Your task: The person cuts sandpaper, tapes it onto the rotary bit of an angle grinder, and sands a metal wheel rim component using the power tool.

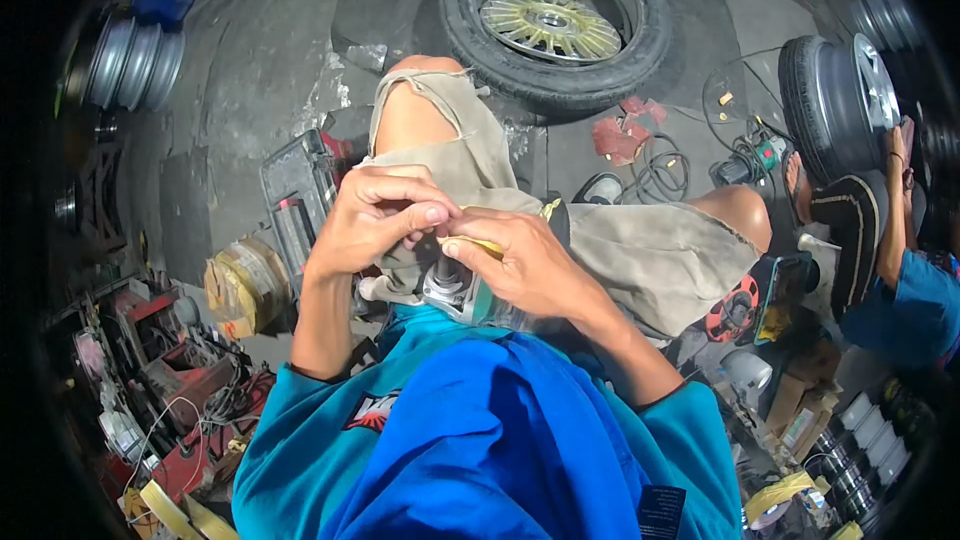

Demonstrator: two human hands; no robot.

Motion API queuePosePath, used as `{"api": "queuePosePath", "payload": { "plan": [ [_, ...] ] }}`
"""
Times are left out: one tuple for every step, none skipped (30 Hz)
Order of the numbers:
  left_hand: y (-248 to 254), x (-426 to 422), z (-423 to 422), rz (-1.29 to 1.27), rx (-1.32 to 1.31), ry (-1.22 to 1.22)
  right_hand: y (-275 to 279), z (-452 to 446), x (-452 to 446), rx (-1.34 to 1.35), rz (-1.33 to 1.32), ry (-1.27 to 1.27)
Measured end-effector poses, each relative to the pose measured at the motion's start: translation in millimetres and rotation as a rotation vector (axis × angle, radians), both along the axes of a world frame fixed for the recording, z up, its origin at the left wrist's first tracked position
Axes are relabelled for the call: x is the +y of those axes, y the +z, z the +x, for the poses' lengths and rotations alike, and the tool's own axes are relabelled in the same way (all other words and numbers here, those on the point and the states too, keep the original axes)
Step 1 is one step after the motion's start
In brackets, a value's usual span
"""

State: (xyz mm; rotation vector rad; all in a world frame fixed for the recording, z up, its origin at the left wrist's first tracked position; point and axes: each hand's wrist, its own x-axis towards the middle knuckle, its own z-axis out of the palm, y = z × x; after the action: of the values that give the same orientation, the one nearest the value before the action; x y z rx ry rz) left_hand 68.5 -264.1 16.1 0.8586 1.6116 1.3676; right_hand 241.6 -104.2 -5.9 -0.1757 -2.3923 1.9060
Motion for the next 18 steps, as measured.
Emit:
{"api": "queuePosePath", "payload": {
  "plan": [
    [-2.8,2.4,-8.3,0.032,-0.099,-0.102,-1.6,-0.8,2.4,-0.003,-0.027,0.05],
    [-6.6,5.2,-15.7,0.063,-0.2,-0.201,-3.2,-1.2,3.1,-0.007,-0.056,0.103],
    [-13.6,7.9,-21.3,0.106,-0.297,-0.266,-4.5,-1.1,-0.4,-0.007,-0.055,0.104],
    [-19.3,11.7,-26.3,0.107,-0.298,-0.261,-5.6,-0.8,-7.6,0.067,-0.045,0.039],
    [-24.7,16.3,-31.4,0.139,-0.387,-0.364,-5.6,-0.8,-12.9,0.141,-0.034,-0.022],
    [-30.2,19.9,-35.3,0.174,-0.475,-0.468,-4.6,0.1,-15.2,0.138,-0.032,-0.015],
    [-35.8,21.4,-37.5,0.205,-0.467,-0.494,-3.3,1.5,-17.0,0.131,0.043,-0.061],
    [-33.0,20.3,-34.2,0.207,-0.467,-0.495,-2.0,1.9,-18.5,0.124,0.119,-0.111],
    [-26.0,17.6,-27.3,0.144,-0.453,-0.356,-0.9,1.1,-19.7,0.123,0.122,-0.115],
    [-17.5,14.2,-20.2,0.08,-0.439,-0.219,0.1,0.2,-21.2,0.123,0.158,-0.171],
    [-5.4,8.8,-13.1,0.012,-0.359,-0.132,0.6,0.4,-23.4,0.12,0.192,-0.227],
    [1.7,2.8,-1.9,0.01,-0.362,-0.134,0.3,1.4,-25.8,0.117,0.191,-0.229],
    [7.6,-2.2,11.9,-0.01,-0.268,0.012,-0.5,2.5,-28.2,0.112,0.262,-0.259],
    [11.4,-6.5,25.4,-0.032,-0.172,0.162,-1.3,3.0,-30.5,0.108,0.332,-0.285],
    [10.9,-7.3,39.9,-0.037,-0.056,0.254,-1.6,3.7,-33.4,0.11,0.326,-0.276],
    [9.6,-5.8,49.9,-0.044,0.278,0.31,-1.9,4.9,-36.0,0.118,0.393,-0.314],
    [15.9,0.3,60.5,-0.043,0.413,0.377,-1.9,6.1,-37.7,0.125,0.461,-0.354],
    [21.7,7.1,68.1,-0.04,0.549,0.44,-1.9,5.8,-38.5,0.125,0.461,-0.35]
  ]
}}
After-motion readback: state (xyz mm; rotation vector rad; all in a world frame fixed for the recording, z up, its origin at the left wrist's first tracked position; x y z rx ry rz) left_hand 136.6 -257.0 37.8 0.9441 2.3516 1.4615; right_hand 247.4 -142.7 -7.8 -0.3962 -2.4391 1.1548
